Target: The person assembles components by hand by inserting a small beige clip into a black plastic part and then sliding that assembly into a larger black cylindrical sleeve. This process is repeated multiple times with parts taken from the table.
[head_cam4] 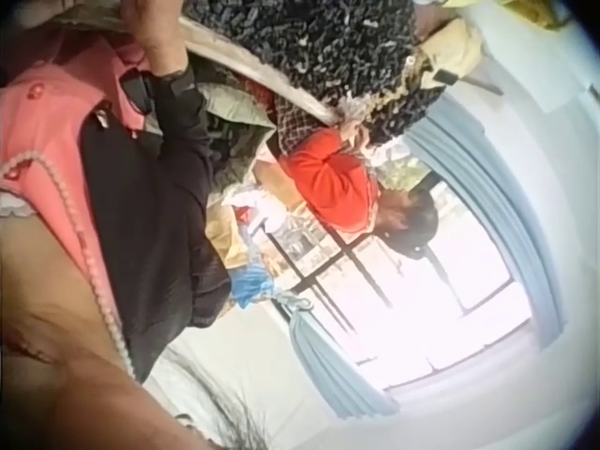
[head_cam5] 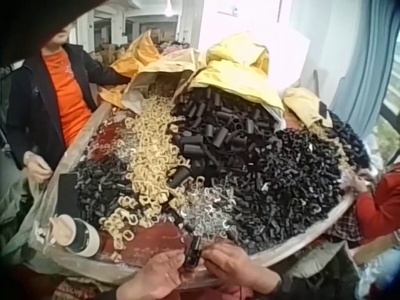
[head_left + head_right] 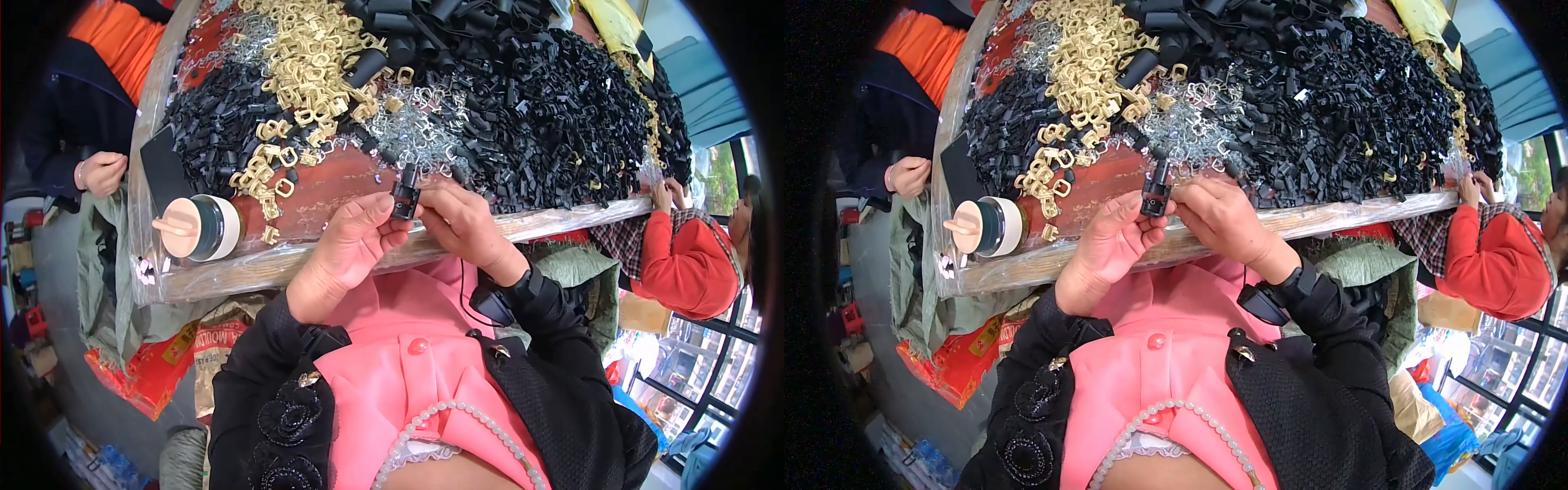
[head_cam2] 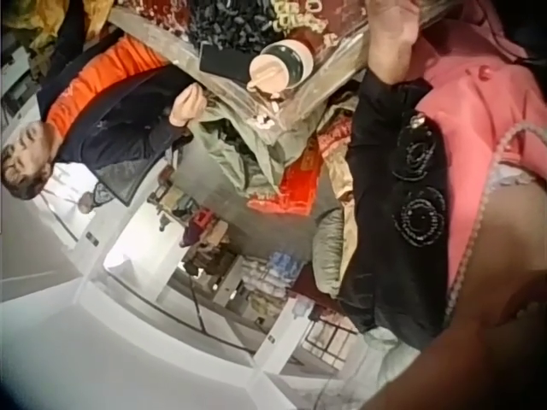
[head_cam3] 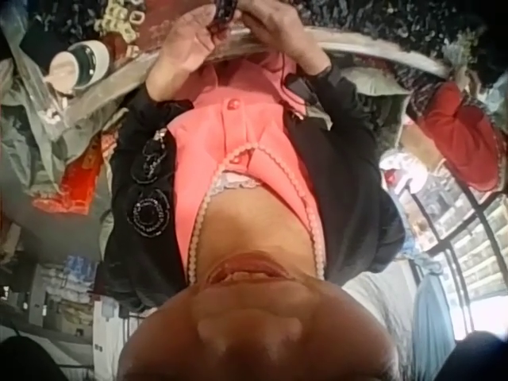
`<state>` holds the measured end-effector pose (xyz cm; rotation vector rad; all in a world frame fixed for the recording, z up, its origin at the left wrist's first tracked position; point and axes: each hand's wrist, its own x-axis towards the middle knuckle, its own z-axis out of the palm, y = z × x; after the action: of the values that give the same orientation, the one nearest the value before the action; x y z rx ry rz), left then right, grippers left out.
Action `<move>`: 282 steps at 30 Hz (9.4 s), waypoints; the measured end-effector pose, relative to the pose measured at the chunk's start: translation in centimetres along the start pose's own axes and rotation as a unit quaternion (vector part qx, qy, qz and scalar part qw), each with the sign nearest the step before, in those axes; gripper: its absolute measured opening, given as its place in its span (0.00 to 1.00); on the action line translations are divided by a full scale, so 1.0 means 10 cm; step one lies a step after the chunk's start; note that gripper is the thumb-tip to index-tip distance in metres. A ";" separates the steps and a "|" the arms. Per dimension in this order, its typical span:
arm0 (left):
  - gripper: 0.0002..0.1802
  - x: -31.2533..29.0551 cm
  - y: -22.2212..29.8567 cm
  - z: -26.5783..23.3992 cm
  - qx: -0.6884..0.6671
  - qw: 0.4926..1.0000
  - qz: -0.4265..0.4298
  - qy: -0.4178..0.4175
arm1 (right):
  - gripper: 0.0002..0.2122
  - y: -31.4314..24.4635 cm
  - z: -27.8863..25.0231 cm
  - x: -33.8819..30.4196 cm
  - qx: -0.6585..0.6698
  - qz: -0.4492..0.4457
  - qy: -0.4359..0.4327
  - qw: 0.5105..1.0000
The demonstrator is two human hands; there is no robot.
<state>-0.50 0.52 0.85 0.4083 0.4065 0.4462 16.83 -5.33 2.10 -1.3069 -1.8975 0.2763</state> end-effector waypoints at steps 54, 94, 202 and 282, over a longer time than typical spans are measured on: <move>0.13 -0.18 -0.01 -0.05 0.066 0.997 -0.026 0.034 | 0.09 -0.04 -0.15 0.05 0.196 0.205 -0.150 0.947; 0.13 -0.04 -0.10 0.05 -0.050 0.994 0.080 0.047 | 0.06 -0.12 -0.03 -0.03 0.087 0.078 -0.007 0.993; 0.13 -0.14 0.10 -0.10 0.158 0.986 0.042 0.038 | 0.13 0.48 -0.15 1.05 -0.164 -0.016 0.098 0.981; 0.27 -0.12 0.04 0.26 0.344 0.926 0.112 0.107 | 0.15 -0.22 0.09 -0.09 0.304 0.220 0.055 0.925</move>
<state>-0.41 -0.46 3.59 1.1033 0.7364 0.5665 14.78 -6.87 2.35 -1.2518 -1.2459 0.9230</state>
